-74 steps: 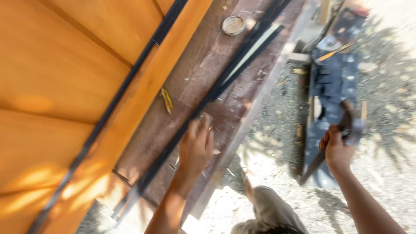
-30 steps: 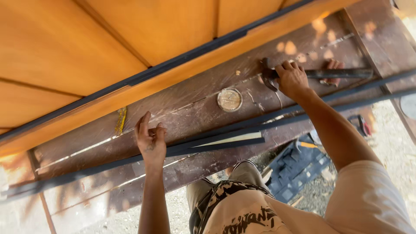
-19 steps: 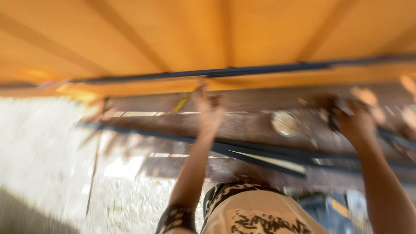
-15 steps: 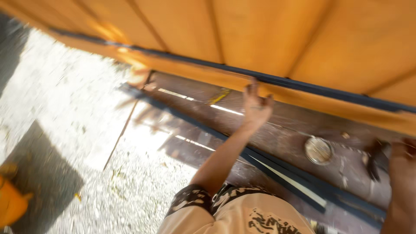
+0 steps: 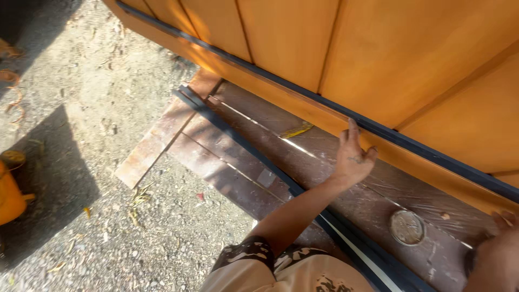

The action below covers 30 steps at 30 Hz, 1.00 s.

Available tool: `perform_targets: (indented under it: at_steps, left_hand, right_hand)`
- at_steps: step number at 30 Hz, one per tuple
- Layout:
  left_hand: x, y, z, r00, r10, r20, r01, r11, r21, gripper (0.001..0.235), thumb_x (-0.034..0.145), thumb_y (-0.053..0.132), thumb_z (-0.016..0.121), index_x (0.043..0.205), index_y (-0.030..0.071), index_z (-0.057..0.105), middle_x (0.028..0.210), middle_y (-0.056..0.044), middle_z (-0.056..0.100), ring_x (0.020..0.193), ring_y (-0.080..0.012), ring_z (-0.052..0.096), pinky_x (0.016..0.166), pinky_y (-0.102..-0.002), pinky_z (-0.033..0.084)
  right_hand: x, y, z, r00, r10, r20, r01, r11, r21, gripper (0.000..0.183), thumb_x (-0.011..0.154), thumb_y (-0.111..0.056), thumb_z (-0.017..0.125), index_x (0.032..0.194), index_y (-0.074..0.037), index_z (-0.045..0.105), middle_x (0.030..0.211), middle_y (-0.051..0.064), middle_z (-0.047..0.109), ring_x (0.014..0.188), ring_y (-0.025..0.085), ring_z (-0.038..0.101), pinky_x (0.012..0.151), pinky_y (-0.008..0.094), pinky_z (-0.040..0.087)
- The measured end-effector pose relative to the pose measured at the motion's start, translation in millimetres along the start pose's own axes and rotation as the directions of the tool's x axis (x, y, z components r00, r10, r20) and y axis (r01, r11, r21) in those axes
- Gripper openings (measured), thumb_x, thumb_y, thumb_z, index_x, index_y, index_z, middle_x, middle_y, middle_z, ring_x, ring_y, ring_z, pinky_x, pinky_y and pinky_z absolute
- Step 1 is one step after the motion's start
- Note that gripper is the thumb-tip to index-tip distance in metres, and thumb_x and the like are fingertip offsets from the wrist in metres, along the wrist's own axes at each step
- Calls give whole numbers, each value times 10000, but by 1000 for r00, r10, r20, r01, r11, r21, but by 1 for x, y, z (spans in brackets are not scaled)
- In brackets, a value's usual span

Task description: The person hammers nails into a black trim strip along the edge of a wooden door. They repeatedly pick up nails from a small tin, position the strip, and drive the nails in with a hammer.

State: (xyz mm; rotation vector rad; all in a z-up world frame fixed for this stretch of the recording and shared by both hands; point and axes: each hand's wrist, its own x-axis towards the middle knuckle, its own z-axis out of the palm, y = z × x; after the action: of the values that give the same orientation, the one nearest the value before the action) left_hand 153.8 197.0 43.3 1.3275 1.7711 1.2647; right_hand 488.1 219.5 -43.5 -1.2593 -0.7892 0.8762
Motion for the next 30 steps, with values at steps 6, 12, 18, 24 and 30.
perform_targets:
  at_steps: [6,12,18,24,30]
  left_hand:
    - [-1,-22,4,969,244,-36,-246,966,-83,885,939,9,655,1655,-93,146,1383,-221,516,891,-144,557,789,-275,554]
    - [3,-24,-1,987,145,-74,-146,989,-9,660,893,-27,607,1512,-125,400,1220,-189,594,758,-167,606,564,-281,508]
    - [17,-39,-13,954,281,-106,-275,959,69,417,854,-39,558,1264,-85,613,934,-154,654,703,-175,669,563,-292,529]
    - [23,-56,-7,946,299,-126,-293,954,60,247,891,4,543,1080,-65,686,794,-85,643,592,-142,626,514,-299,496]
    - [31,-46,-9,950,298,-93,-287,950,121,537,779,-32,497,1276,-203,604,686,-107,591,442,-124,508,300,-250,402]
  right_hand:
    - [-7,-4,-8,995,-84,-59,89,993,72,520,943,11,551,1458,-54,529,1042,84,615,830,141,630,712,287,597]
    - [-21,-8,0,985,-155,-70,154,988,-26,545,911,35,577,1452,-20,540,1124,47,584,880,111,625,712,255,587]
    - [-30,-6,15,963,-260,-65,249,959,-138,411,932,42,564,1341,47,602,1107,63,584,867,115,631,716,249,571]
    - [-27,-10,9,931,-359,-62,312,875,-369,157,838,-5,592,950,54,686,910,89,592,816,151,572,767,278,516]
    - [-26,-34,24,965,-262,-16,243,915,-323,321,784,-7,500,1006,6,731,777,75,618,600,134,520,569,274,503]
